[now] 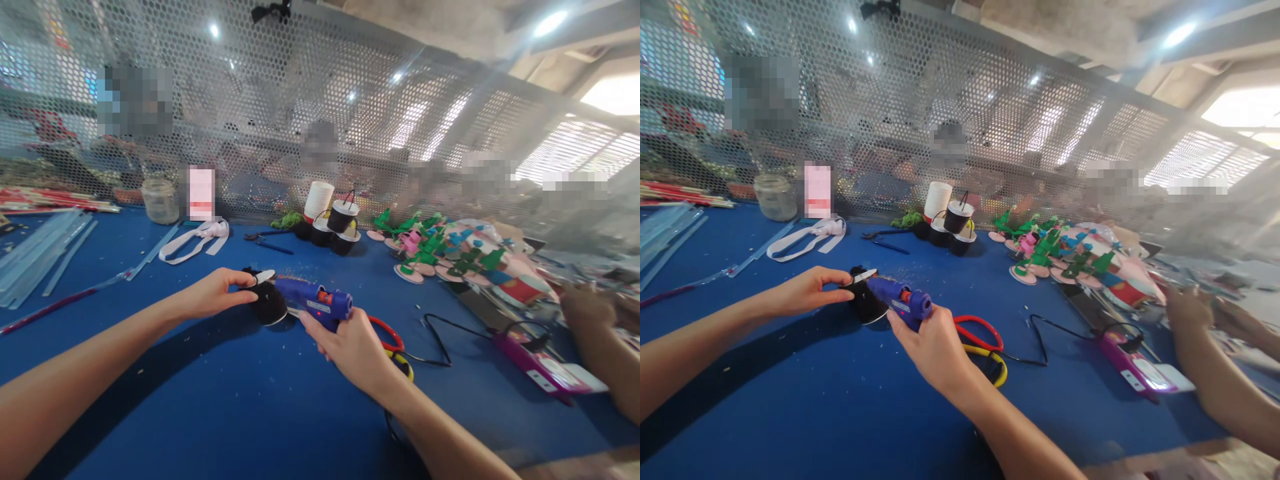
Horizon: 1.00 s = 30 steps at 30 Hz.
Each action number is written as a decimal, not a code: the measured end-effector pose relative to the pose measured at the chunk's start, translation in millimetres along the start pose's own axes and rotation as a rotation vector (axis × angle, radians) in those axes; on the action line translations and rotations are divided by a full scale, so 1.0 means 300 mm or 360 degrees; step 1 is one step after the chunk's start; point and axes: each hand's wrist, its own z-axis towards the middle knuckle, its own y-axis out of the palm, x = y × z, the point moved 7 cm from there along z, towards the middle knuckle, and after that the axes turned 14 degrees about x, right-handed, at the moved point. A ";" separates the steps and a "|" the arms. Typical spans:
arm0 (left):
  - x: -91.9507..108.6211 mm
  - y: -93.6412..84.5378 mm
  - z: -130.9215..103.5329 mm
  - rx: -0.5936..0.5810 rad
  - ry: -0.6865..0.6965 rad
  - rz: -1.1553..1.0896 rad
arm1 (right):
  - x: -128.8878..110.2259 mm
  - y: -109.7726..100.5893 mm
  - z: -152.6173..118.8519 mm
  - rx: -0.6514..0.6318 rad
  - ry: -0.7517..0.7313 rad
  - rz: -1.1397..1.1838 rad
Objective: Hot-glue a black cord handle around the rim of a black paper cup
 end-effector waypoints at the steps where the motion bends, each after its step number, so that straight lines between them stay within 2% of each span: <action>1: 0.000 0.000 0.000 0.0003 -0.0003 0.0002 | -0.002 0.003 -0.002 -0.0002 -0.0014 0.0015; 11: 0.005 0.004 -0.001 0.0039 0.0064 0.0026 | -0.014 0.021 -0.014 -0.0066 -0.0082 0.0045; 23: -0.002 0.004 -0.001 -0.0025 0.0010 -0.0030 | 0.021 -0.003 0.011 -0.0040 0.0173 -0.0019; 30: -0.004 0.003 -0.001 -0.0039 -0.0008 -0.0032 | 0.028 -0.006 0.037 -0.0037 0.0039 -0.0055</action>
